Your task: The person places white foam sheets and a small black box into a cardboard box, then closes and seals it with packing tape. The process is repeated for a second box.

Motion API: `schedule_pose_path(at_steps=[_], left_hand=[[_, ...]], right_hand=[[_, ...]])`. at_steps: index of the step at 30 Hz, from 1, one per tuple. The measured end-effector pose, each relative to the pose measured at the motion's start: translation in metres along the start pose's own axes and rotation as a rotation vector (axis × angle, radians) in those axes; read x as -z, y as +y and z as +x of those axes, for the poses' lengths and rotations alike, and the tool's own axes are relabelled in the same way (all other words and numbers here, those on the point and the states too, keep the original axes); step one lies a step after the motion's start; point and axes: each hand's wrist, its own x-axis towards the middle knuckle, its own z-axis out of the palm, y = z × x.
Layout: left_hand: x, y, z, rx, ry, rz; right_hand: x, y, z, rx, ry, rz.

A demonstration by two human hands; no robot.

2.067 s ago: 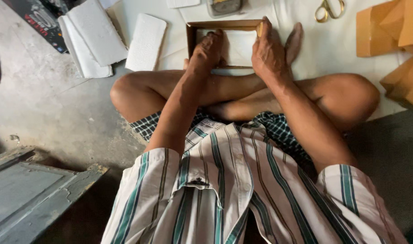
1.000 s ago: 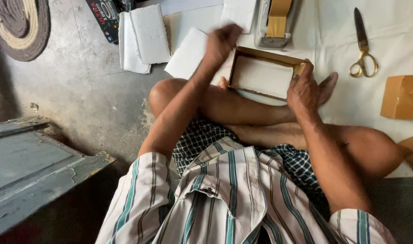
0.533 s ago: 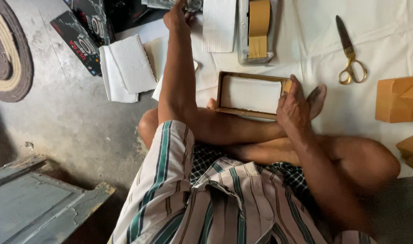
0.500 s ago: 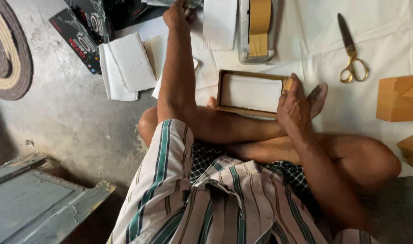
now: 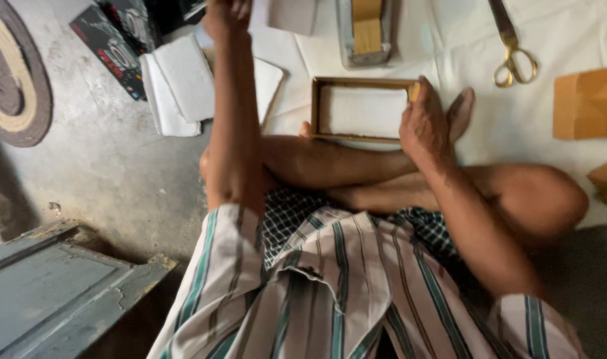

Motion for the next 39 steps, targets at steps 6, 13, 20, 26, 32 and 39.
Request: schedule_pose_path(at_steps=[6, 13, 20, 26, 32, 39], left_hand=[[-0.028, 0.056, -0.253, 0.013, 0.078, 0.268], [-0.05, 0.02, -0.397, -0.073, -0.047, 0.734], [-0.047, 0.016, -0.414, 0.193, -0.186, 0.577], [-0.04, 0.071, -0.379, 0.342, -0.495, 0.932], [-0.05, 0.074, -0.342, -0.428, -0.36, 1.542], [-0.044, 0.026, -0.314, 0.034, -0.523, 1.289]], right_hand=[[-0.004, 0.009, 0.001, 0.01, 0.024, 0.058], [0.027, -0.025, -0.019, 0.141, 0.197, -0.315], [0.029, -0.069, 0.005, 0.852, -0.065, -0.173], [0.023, -0.056, 0.012, 0.887, -0.153, -0.268], [0.033, -0.046, 0.023, 0.752, -0.425, -0.457], [0.049, -0.045, 0.032, 0.755, -0.452, -0.498]])
